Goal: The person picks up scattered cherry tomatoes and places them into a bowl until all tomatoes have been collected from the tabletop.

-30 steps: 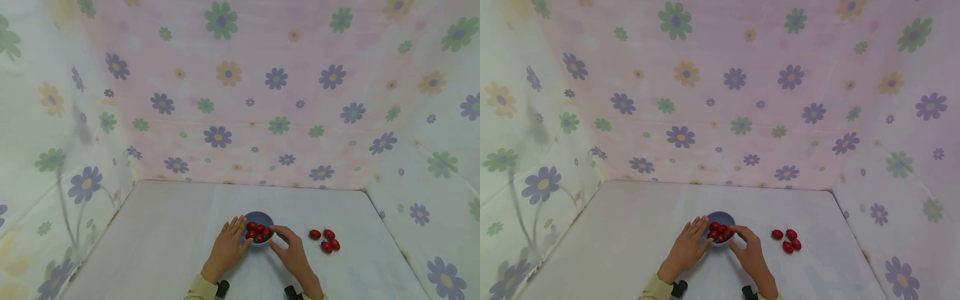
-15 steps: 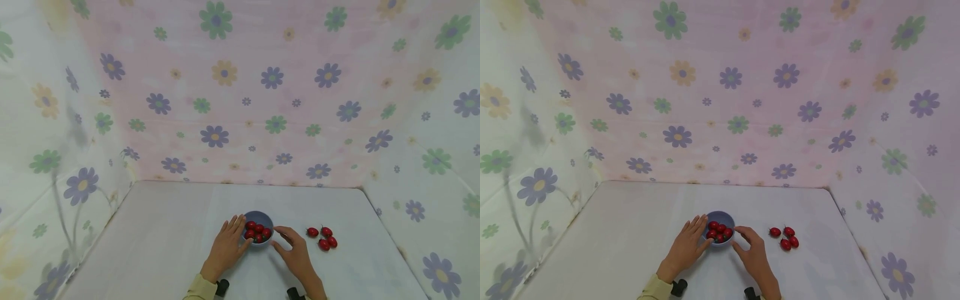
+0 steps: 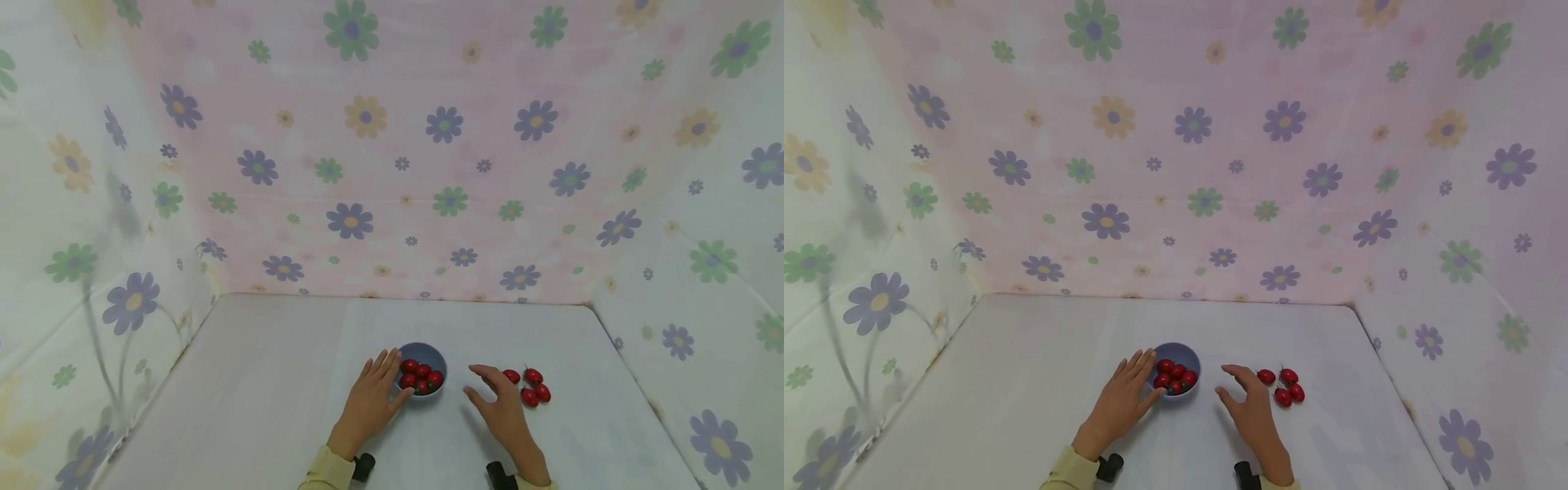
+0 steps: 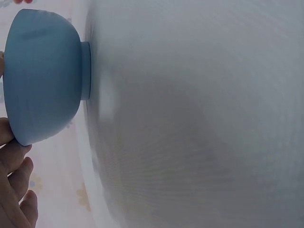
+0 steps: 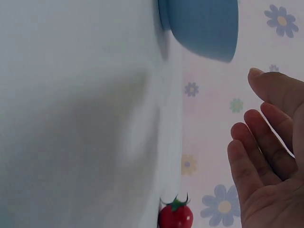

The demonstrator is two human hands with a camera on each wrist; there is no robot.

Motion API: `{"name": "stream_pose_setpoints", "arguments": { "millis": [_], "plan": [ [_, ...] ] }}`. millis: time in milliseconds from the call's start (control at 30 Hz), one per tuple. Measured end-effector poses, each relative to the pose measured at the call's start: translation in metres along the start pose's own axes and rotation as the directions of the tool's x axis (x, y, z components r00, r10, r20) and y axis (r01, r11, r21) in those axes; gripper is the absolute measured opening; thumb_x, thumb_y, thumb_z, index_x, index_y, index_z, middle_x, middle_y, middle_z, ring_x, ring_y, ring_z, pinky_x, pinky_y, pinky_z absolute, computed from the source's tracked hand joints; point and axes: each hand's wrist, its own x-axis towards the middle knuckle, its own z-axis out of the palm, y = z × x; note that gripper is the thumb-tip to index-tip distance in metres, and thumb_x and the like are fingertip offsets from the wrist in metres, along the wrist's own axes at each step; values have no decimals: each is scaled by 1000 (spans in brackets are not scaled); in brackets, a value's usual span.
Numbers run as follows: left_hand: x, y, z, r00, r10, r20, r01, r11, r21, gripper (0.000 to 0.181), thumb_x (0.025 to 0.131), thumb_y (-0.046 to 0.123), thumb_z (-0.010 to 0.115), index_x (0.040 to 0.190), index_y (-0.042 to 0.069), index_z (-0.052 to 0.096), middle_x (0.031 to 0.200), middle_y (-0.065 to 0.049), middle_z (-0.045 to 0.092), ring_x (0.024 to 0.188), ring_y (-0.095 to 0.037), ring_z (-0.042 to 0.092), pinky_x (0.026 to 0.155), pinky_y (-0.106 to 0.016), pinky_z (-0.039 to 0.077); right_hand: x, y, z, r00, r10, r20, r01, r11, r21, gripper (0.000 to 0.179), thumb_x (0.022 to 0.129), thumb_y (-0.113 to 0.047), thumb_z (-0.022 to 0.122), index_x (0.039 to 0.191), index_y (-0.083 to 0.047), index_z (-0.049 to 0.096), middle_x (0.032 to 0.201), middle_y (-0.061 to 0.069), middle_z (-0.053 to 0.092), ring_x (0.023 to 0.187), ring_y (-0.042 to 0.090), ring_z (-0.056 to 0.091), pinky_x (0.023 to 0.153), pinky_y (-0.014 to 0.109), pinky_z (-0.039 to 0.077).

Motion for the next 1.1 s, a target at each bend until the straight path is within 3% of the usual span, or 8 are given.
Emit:
{"name": "stream_pose_setpoints", "arguments": {
  "millis": [367,500,600,700,867,1000,1100],
  "plan": [
    [2,-1,-2,1000,7,11,-7,1000,5,75,103,56,47,155,2,39,162,-12,39,151,-31,34,123,-51,29,9,19,-27,998,24,-49,-32,987,-159,42,89,-4,78,128,0,66,123,16,71,111,31,68,96,49,56],
    [1,0,-4,1000,14,1,-14,1000,-3,74,104,54,48,155,1,40,161,-13,40,150,-32,35,122,-52,30,11,26,-37,998,-29,-64,15,979,-203,40,87,0,77,126,4,67,118,22,71,108,38,69,84,51,59],
    [0,1,-5,1000,17,-9,-17,1000,-4,72,104,52,50,154,1,41,160,-13,41,150,-33,36,122,-52,31,11,31,-42,997,-44,-61,30,975,-220,39,88,3,76,125,7,66,117,26,69,111,43,67,84,53,59],
    [1,1,-6,1000,19,-6,-19,1000,8,72,104,51,51,154,1,42,160,-13,41,150,-32,36,122,-51,31,12,35,-47,999,-17,-48,4,969,-248,39,88,2,75,125,9,64,119,26,68,109,41,66,85,50,59],
    [2,-1,-5,1000,13,12,-13,1000,14,72,103,52,51,155,1,41,161,-13,40,150,-32,35,122,-50,30,13,38,-53,997,79,-21,-82,958,-275,42,88,1,75,127,9,63,110,23,68,92,29,62,74,34,56],
    [2,-1,-3,1000,13,7,-13,1000,5,74,103,53,51,155,1,41,161,-13,40,150,-32,35,122,-51,30,15,40,-56,989,145,8,-136,948,-286,43,90,0,73,130,10,61,117,26,66,98,32,62,87,45,58],
    [3,-1,-2,1000,8,10,-8,1000,4,74,103,53,50,155,2,40,161,-12,40,150,-32,35,122,-51,30,17,41,-57,987,155,33,-139,947,-290,43,90,1,73,129,12,60,116,27,66,98,32,61,88,48,57]
  ]
}}
